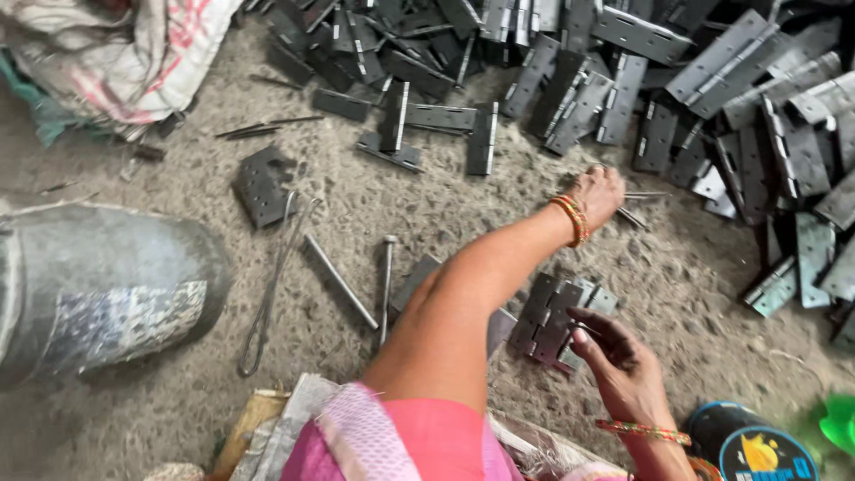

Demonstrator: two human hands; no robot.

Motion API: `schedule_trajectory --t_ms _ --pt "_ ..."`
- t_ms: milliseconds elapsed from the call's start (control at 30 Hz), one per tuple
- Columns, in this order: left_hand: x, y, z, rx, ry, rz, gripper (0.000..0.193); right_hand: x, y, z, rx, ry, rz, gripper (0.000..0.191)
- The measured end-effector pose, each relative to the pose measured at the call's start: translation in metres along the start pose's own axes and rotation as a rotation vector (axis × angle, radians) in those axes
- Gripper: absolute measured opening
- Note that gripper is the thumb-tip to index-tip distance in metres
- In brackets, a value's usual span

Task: The person sits on the floor and assembles metal hinges by placing them on a metal block, inserting a pin, and striking it with a hammer. They handle multiple hinge components and pins, stacking the finished units.

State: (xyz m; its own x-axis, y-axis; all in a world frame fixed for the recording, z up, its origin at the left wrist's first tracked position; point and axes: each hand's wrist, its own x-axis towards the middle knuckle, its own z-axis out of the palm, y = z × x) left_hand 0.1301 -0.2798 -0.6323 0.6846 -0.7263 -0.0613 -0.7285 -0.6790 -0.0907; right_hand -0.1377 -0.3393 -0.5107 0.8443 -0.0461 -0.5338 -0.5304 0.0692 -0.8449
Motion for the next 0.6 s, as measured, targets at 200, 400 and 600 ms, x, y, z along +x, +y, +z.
schedule_trajectory --t_ms 200,400,600 --pt "0.000 -0.009 -0.037 -0.108 -0.110 0.004 0.024 0.006 -0.009 0.002 -0.038 -0.019 0.030 0.040" --pt "-0.014 -0.013 -0.052 -0.258 -0.219 -0.161 0.020 0.013 -0.009 0.002 0.004 0.005 0.086 0.041" --pt "-0.062 -0.059 -0.035 -0.660 -0.411 -0.451 0.019 0.014 -0.010 -0.003 -0.020 0.019 0.074 0.040"
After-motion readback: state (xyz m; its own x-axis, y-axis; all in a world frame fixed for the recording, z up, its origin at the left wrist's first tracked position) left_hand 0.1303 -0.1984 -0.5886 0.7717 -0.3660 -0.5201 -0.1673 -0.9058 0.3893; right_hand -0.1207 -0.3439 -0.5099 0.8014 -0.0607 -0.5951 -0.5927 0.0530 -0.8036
